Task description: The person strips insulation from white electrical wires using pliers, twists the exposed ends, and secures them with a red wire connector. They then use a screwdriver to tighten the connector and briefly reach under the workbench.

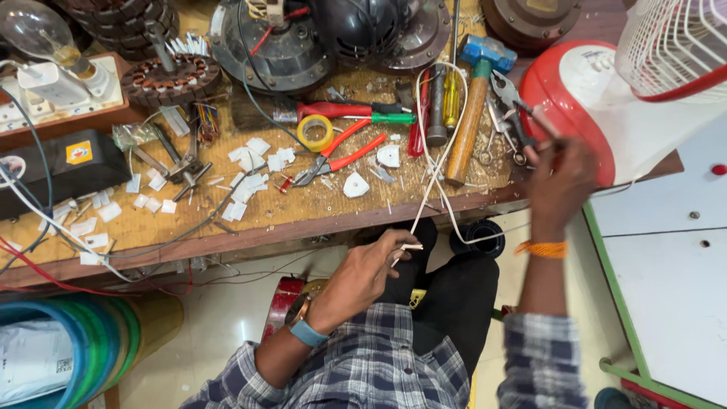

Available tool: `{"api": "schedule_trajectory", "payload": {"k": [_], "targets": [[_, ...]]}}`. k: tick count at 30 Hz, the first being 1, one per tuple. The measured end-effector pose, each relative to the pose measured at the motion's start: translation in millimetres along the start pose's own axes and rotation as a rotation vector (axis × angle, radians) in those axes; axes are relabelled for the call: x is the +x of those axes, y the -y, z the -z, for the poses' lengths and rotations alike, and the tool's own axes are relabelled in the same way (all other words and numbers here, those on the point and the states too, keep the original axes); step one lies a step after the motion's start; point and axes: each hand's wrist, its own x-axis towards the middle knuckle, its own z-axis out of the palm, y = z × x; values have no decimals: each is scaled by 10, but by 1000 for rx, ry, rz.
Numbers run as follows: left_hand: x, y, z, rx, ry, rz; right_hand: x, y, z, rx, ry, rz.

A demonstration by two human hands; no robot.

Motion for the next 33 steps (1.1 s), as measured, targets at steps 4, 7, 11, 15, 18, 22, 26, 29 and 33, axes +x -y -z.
{"api": "schedule_trajectory", "payload": {"k": [4,7,11,15,18,22,26,29,33], "targets": [[-6,125,-8,88,166,155,-210,297,-198,43,107,-49],[25,188,23,139,189,91,-241,423,-176,28,194,-79],[79,143,38,106,-16,160,-252,453,-50,-3,163,-48],[1,52,69,219,-175,149,-233,314,16,-36,277,-88],[26,59,68,32,-209,298,-235,251,39,-24,321,-47],[30,146,100,-449,-96,352,-464,229,195,32,324,-56],[1,233,96,-410,51,202,-646,184,354,120,343,42],[-31,248,41,-272,81,275,-527,178,298,195,190,165],[-65,295,-98,-326,-22,289,-374,265,179,49,300,-22]]}}
